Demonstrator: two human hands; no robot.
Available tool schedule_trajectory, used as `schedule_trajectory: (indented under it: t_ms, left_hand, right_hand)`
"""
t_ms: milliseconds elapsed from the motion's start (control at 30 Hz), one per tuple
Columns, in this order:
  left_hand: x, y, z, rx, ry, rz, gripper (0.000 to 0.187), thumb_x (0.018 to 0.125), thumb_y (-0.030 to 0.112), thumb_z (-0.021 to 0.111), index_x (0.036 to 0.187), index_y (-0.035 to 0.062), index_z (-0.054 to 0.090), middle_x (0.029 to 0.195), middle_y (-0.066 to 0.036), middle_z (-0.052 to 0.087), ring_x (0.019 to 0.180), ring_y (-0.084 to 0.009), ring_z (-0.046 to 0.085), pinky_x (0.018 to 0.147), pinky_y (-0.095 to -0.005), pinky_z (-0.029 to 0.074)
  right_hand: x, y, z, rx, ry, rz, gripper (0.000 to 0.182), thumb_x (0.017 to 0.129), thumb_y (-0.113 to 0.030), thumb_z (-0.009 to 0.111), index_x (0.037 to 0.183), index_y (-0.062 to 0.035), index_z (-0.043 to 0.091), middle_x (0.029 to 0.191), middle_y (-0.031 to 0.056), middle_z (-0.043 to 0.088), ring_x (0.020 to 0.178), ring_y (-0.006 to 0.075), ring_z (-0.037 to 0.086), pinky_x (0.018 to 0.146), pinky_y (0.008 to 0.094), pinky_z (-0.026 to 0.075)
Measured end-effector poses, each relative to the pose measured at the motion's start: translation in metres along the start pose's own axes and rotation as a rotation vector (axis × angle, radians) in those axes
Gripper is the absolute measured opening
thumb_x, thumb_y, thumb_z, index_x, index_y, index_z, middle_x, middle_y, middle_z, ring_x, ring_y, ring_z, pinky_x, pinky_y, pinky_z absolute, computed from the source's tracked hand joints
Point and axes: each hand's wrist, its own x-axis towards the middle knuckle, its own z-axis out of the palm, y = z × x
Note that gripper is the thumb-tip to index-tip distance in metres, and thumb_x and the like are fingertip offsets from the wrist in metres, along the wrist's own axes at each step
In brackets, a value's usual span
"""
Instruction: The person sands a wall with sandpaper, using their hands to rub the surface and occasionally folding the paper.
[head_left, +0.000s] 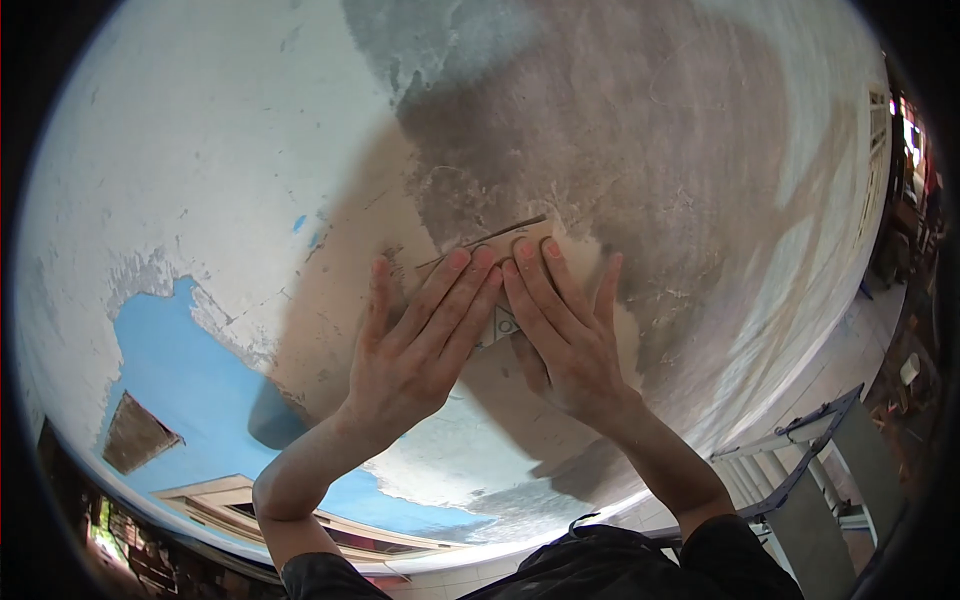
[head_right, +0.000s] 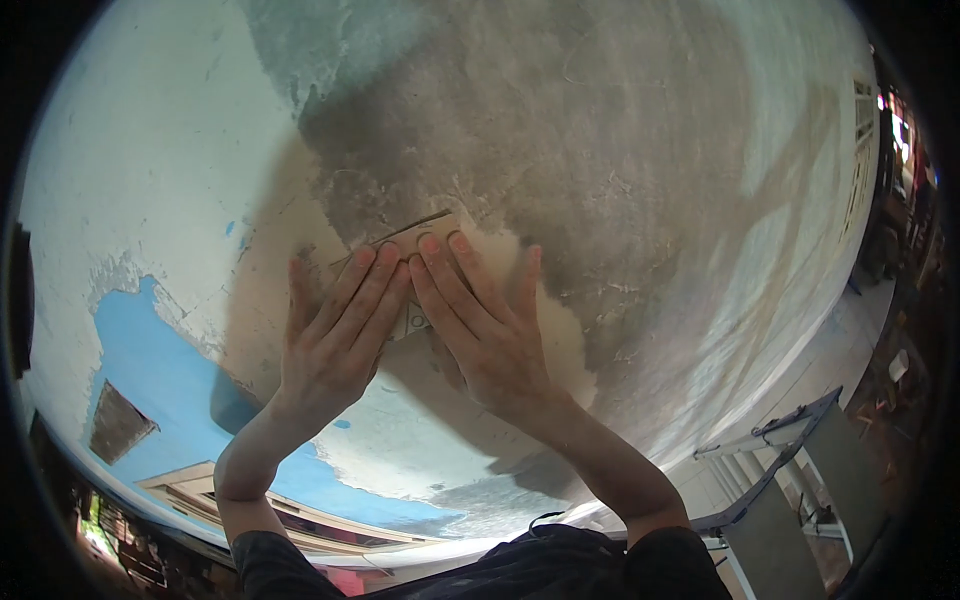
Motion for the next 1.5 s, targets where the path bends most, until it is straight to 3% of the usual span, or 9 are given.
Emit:
schedule_trajectory:
  t_ms: [200,333,600,733,833,933,1133,1333,1500]
  left_hand:
    - [0.006,-0.01,-0.004,-0.082,0.027,0.09,0.039,0.089,0.022,0.053,0.127,0.0148,0.058,0.135,-0.002,0.054,0.132,-0.0181,0.044,0.115,-0.058,0.018]
    - [0.009,-0.023,-0.005,-0.246,0.081,0.245,0.026,0.086,0.021,0.058,0.109,0.0135,0.067,0.124,-0.002,0.061,0.124,-0.0219,0.053,0.111,-0.0567,0.029]
    - [-0.011,-0.027,-0.002,-0.276,0.4,0.272,0.013,0.085,0.019,0.065,0.097,0.0171,0.069,0.114,-0.004,0.064,0.111,-0.0223,0.06,0.104,-0.0565,0.04]
    - [-0.078,0.004,0.002,-0.43,0.594,-0.183,0.023,0.086,0.027,0.066,0.105,0.0155,0.062,0.114,-0.01,0.057,0.113,-0.0317,0.054,0.102,-0.0578,0.04]
    - [-0.124,0.056,0.034,-0.422,0.837,-0.583,0.029,0.092,0.025,0.055,0.115,0.0067,0.053,0.122,-0.018,0.047,0.117,-0.0375,0.048,0.1,-0.0572,0.041]
    - [-0.146,0.098,0.057,-0.318,0.769,-0.879,0.035,0.094,0.023,0.052,0.12,0.0005,0.049,0.125,-0.02,0.044,0.121,-0.0389,0.044,0.098,-0.0556,0.043]
    - [-0.162,0.108,0.094,-0.223,0.782,-0.809,0.041,0.094,0.024,0.049,0.122,-0.005,0.049,0.129,-0.022,0.044,0.129,-0.0436,0.039,0.104,-0.0566,0.037]
    - [-0.164,0.112,0.093,-0.228,0.753,-0.831,0.037,0.094,0.023,0.046,0.117,-0.0057,0.051,0.129,-0.022,0.044,0.129,-0.0442,0.038,0.103,-0.0566,0.039]
    - [-0.167,0.111,0.089,-0.163,0.692,-0.825,0.035,0.094,0.021,0.045,0.115,-0.0056,0.051,0.129,-0.022,0.043,0.13,-0.0439,0.037,0.101,-0.0548,0.041]
  right_hand:
    - [0.007,-0.009,-0.028,0.23,0.006,0.014,0.054,0.086,-0.013,0.06,0.138,-0.0048,0.046,0.147,0.0139,0.04,0.138,0.028,0.035,0.111,0.0529,0.026]
    - [0.018,-0.018,-0.036,0.378,-0.021,-0.103,0.054,0.086,-0.012,0.059,0.138,-0.0038,0.045,0.146,0.0167,0.04,0.135,0.03,0.04,0.109,0.045,0.035]
    - [0.012,-0.004,0.012,0.154,0.082,-0.144,0.048,0.087,-0.011,0.055,0.134,-0.0057,0.05,0.142,0.0124,0.046,0.133,0.0276,0.042,0.108,0.0417,0.036]
    - [-0.003,0.001,0.013,0.159,0.061,-0.128,0.045,0.087,-0.005,0.053,0.133,-0.0035,0.052,0.143,0.0138,0.046,0.134,0.0304,0.041,0.109,0.046,0.033]
    - [0.0,0.014,0.011,0.236,0.169,-0.146,0.039,0.097,-0.005,0.041,0.134,0.0054,0.046,0.143,0.0225,0.042,0.133,0.0414,0.038,0.109,0.0508,0.031]
    - [0.037,0.017,-0.004,0.077,0.209,-0.135,0.041,0.098,-0.006,0.04,0.137,0.007,0.042,0.146,0.0257,0.036,0.136,0.0442,0.031,0.111,0.0534,0.024]
    - [0.043,0.009,0.007,-0.096,0.049,-0.107,0.048,0.098,-0.008,0.042,0.142,0.0082,0.034,0.15,0.0281,0.026,0.142,0.0431,0.016,0.113,0.0567,0.011]
    - [0.007,0.008,0.019,-0.092,0.02,-0.113,0.05,0.099,-0.014,0.039,0.143,0.0082,0.03,0.151,0.0274,0.024,0.142,0.0447,0.017,0.113,0.0568,0.011]
    - [0.052,0.011,0.011,-0.107,0.088,-0.154,0.047,0.099,-0.013,0.038,0.141,0.0097,0.034,0.149,0.0281,0.028,0.141,0.044,0.019,0.113,0.0565,0.011]
